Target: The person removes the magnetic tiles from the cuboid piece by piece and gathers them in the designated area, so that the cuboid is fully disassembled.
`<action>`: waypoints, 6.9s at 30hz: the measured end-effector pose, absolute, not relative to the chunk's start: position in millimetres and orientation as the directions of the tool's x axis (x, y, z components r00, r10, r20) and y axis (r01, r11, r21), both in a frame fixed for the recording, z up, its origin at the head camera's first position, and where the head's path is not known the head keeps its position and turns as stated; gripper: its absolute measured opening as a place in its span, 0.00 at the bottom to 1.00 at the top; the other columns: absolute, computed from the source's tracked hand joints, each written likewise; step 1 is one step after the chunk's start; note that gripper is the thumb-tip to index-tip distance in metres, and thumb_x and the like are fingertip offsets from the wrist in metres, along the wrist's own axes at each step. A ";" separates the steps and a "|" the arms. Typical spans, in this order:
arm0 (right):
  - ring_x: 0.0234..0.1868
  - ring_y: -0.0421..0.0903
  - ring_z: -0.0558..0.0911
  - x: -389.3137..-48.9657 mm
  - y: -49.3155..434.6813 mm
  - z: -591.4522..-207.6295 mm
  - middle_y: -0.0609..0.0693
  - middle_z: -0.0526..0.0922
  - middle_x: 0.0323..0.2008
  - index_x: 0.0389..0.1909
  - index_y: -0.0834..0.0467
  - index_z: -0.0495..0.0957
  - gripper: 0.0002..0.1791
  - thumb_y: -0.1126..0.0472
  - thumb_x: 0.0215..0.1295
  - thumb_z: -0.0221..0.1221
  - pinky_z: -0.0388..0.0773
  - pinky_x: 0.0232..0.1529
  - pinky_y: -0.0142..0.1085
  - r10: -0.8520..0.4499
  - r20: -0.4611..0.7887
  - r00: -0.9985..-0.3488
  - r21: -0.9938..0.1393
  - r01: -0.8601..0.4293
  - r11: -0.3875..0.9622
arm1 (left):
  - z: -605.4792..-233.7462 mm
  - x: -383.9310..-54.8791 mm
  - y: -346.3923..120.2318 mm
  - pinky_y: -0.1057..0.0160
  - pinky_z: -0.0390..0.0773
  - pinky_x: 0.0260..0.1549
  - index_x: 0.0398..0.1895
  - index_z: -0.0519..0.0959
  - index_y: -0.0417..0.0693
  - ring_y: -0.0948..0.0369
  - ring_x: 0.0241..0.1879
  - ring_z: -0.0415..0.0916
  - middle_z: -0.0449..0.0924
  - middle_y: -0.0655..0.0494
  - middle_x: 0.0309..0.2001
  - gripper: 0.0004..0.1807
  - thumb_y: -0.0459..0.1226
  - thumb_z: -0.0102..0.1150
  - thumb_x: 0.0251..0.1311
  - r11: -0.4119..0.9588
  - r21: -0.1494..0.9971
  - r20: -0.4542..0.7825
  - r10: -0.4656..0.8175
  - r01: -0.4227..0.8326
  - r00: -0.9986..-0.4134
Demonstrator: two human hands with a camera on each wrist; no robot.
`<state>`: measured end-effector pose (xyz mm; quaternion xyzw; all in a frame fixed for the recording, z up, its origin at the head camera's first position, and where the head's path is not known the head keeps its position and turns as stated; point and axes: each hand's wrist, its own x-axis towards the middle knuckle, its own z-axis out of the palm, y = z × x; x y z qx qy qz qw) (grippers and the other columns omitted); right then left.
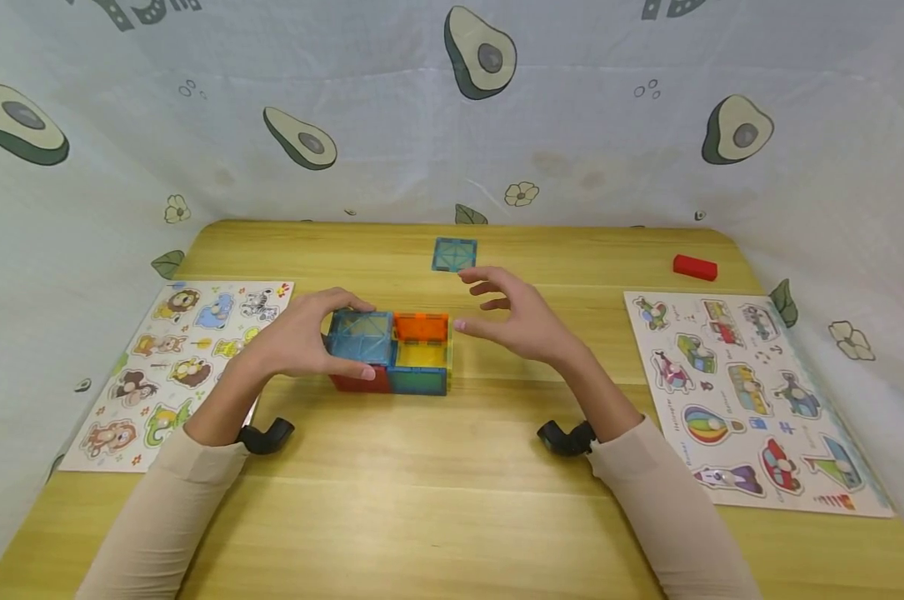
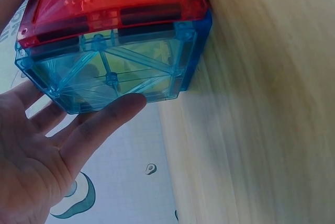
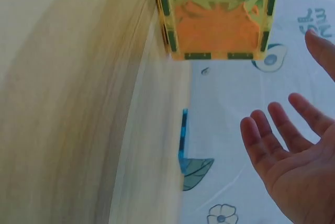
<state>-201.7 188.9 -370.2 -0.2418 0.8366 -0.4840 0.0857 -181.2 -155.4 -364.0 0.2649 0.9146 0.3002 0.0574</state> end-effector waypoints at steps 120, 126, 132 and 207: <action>0.73 0.66 0.67 -259.9 234.0 -371.2 0.64 0.67 0.75 0.76 0.61 0.65 0.44 0.46 0.65 0.68 0.73 0.65 0.63 -0.387 -0.031 -0.922 -0.509 -0.318 0.800 | -365.5 -182.0 -156.5 0.43 0.73 0.64 0.65 0.78 0.59 0.51 0.65 0.72 0.78 0.57 0.65 0.45 0.62 0.80 0.41 0.688 0.600 0.016 0.499 0.408 -0.866; 0.77 0.66 0.62 -284.5 237.8 -375.3 0.63 0.63 0.77 0.78 0.59 0.62 0.46 0.45 0.66 0.68 0.62 0.73 0.63 -0.372 -0.076 -0.925 -0.502 -0.287 0.816 | -366.3 -183.2 -156.0 0.43 0.74 0.64 0.65 0.77 0.59 0.51 0.65 0.72 0.78 0.57 0.65 0.46 0.62 0.80 0.40 0.683 0.601 0.025 0.503 0.415 -0.864; 0.78 0.65 0.60 -300.8 236.1 -384.0 0.62 0.63 0.77 0.78 0.56 0.63 0.45 0.47 0.65 0.69 0.57 0.76 0.62 -0.354 -0.109 -0.929 -0.502 -0.256 0.826 | -367.7 -183.1 -156.3 0.43 0.73 0.65 0.65 0.77 0.59 0.52 0.65 0.72 0.78 0.57 0.64 0.46 0.63 0.80 0.40 0.688 0.596 0.023 0.500 0.414 -0.866; 0.61 0.57 0.82 -184.9 180.1 -373.3 0.53 0.79 0.66 0.69 0.52 0.74 0.30 0.55 0.67 0.69 0.81 0.60 0.53 -0.492 0.145 -0.858 -0.801 -0.394 0.451 | -367.2 -184.0 -158.7 0.30 0.60 0.71 0.80 0.63 0.61 0.40 0.77 0.58 0.60 0.48 0.79 0.44 0.59 0.66 0.62 0.711 0.572 -0.004 0.501 0.409 -0.865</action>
